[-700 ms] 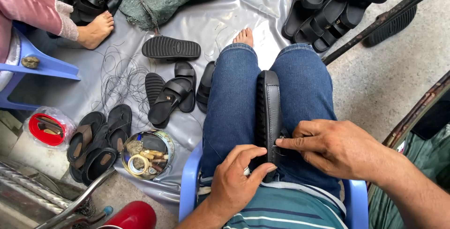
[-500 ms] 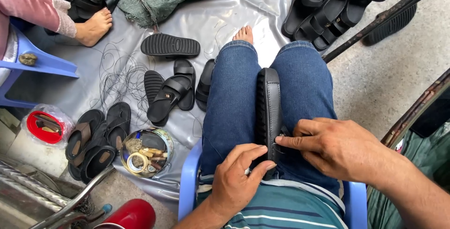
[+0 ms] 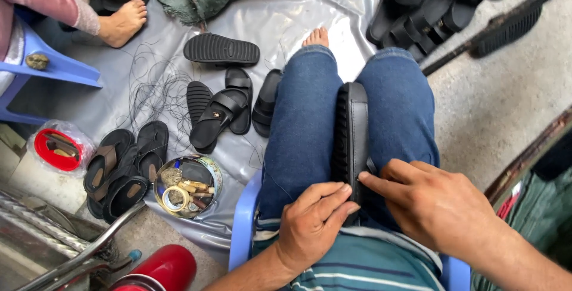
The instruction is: Hand-stitching the strap of a black sandal to its sole using a needle and thread.
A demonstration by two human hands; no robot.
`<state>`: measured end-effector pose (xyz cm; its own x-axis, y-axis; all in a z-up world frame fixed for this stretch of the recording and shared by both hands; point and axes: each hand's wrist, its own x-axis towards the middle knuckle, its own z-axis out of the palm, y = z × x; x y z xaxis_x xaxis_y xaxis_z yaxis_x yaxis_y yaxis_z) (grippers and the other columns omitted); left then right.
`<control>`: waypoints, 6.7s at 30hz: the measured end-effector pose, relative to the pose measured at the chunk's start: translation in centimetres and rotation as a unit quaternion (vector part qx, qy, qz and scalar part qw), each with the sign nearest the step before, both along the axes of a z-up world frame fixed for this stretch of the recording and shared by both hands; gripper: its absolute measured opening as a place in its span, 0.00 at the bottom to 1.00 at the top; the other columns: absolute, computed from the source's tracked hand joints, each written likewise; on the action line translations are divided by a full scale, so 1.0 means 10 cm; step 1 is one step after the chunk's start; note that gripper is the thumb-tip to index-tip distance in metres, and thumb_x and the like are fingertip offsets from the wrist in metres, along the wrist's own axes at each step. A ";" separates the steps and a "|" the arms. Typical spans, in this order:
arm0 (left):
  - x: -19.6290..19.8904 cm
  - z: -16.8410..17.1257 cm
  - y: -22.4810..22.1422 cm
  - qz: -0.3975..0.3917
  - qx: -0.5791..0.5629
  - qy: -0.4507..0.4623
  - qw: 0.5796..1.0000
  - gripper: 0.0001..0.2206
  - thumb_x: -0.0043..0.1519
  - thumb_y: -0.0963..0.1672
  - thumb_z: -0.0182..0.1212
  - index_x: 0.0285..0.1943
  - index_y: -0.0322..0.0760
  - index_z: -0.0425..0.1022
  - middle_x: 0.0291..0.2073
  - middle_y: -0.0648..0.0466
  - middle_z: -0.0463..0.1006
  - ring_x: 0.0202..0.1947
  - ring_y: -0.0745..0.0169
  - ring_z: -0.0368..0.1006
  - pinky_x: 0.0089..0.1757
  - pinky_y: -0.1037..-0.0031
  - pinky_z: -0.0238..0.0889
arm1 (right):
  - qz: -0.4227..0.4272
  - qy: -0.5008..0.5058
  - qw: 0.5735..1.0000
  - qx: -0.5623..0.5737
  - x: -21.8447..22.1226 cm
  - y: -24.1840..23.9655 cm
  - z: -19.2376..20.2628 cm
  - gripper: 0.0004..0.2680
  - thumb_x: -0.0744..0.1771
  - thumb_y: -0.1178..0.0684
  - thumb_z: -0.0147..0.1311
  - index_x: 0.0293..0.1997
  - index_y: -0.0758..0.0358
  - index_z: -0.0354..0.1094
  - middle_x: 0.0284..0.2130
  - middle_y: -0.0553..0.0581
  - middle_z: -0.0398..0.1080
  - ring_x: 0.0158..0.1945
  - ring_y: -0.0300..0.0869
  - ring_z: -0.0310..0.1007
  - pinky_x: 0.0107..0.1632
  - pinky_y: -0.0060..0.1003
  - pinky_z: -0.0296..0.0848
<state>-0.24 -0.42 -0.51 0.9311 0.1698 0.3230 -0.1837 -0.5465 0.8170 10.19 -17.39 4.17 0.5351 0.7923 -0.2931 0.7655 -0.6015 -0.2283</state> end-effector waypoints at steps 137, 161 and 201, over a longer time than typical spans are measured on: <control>0.05 -0.01 0.01 -0.024 0.008 0.022 0.999 0.13 0.54 0.40 0.64 0.47 0.39 0.70 0.40 0.52 0.73 0.26 0.65 0.73 0.24 0.76 0.68 | 0.010 0.000 0.997 0.081 0.17 0.02 -0.08 0.11 0.61 0.50 0.47 0.46 0.44 0.67 0.25 0.43 0.62 0.25 0.39 0.70 0.20 0.39 0.69; 0.30 0.29 0.40 -0.201 -0.371 0.261 0.868 0.05 0.57 0.41 0.54 0.39 0.42 0.75 0.41 0.50 0.75 0.32 0.63 0.73 0.29 0.84 0.60 | 0.020 0.021 0.982 0.188 0.16 -0.05 -0.13 0.11 0.62 0.51 0.49 0.47 0.50 0.66 0.36 0.45 0.70 0.32 0.40 0.71 0.27 0.34 0.70; 0.15 0.24 0.28 -0.157 0.035 0.097 0.982 0.03 0.54 0.44 0.57 0.35 0.47 0.74 0.47 0.50 0.67 0.21 0.58 0.72 0.21 0.66 0.66 | -0.217 0.197 0.952 0.087 -0.09 0.02 -0.24 0.08 0.61 0.43 0.50 0.22 0.49 0.66 0.18 0.44 0.69 0.27 0.37 0.72 0.30 0.36 0.65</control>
